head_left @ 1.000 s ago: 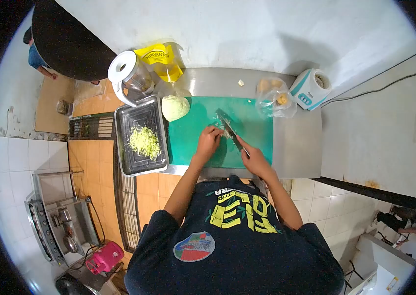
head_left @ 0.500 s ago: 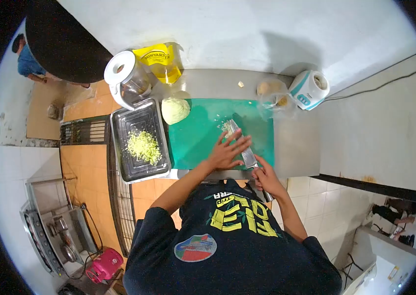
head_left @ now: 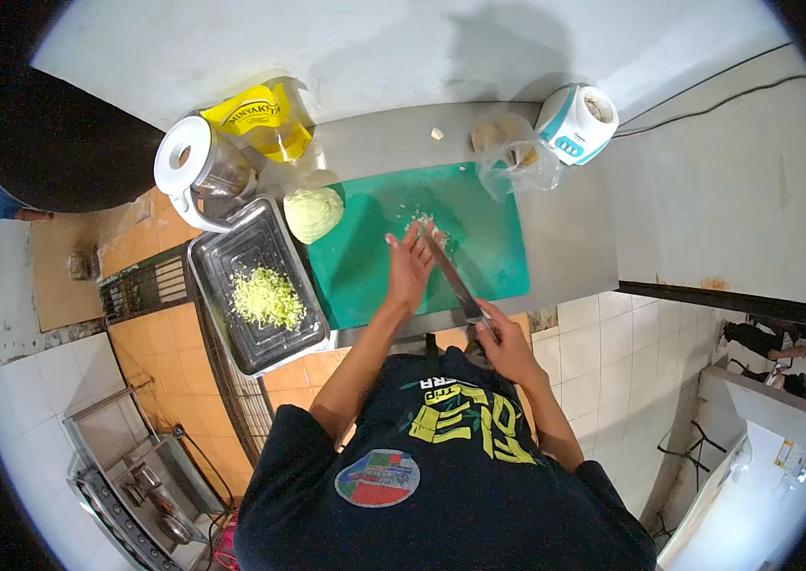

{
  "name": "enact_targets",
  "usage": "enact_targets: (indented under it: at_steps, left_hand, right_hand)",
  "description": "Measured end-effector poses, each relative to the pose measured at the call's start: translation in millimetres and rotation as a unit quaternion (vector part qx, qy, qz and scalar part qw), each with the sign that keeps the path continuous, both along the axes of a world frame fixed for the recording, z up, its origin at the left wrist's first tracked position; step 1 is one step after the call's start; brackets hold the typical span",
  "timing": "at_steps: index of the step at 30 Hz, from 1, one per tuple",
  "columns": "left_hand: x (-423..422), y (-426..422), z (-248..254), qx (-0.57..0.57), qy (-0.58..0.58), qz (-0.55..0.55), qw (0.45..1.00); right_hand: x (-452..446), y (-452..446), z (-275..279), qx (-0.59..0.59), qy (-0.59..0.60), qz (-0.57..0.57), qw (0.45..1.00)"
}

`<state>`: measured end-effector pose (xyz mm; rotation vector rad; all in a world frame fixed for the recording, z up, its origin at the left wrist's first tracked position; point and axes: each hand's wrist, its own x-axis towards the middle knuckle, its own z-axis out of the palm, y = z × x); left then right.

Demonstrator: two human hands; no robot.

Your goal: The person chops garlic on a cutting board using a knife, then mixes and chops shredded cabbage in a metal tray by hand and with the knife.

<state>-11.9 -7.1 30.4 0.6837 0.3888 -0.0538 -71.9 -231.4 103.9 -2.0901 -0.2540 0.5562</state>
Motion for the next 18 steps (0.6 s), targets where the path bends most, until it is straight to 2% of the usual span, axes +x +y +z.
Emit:
enact_targets:
  at_steps: [3, 6, 9, 12, 15, 18]
  left_hand:
    - [-12.6, 0.6, 4.8, -0.084, 0.06, 0.021, 0.994]
    - [-20.8, 5.1, -0.2, -0.072, 0.018, 0.015, 0.997]
    - [-22.3, 2.8, 4.3, -0.066, 0.081, 0.028, 0.994]
    - [-14.3, -2.1, 12.7, -0.017, 0.059, 0.008, 0.998]
    - [-13.5, -0.2, 20.3, -0.096, 0.062, 0.013, 0.993]
    - [-15.3, 0.2, 11.6, -0.109, 0.061, 0.023, 0.992]
  right_hand:
    - [8.4, 3.2, -4.2, -0.098, 0.063, -0.002, 0.993]
    - [19.0, 5.7, -1.0, -0.092, 0.102, -0.058, 0.989]
    - [9.2, -1.0, -7.4, 0.035, 0.051, 0.002, 0.998]
    - [7.1, -3.3, -1.3, 0.048, 0.095, 0.028, 0.994]
    - [11.8, -9.6, -15.1, 0.067, 0.057, 0.051, 0.995]
    - [23.9, -18.9, -28.1, 0.056, 0.032, 0.038, 0.997]
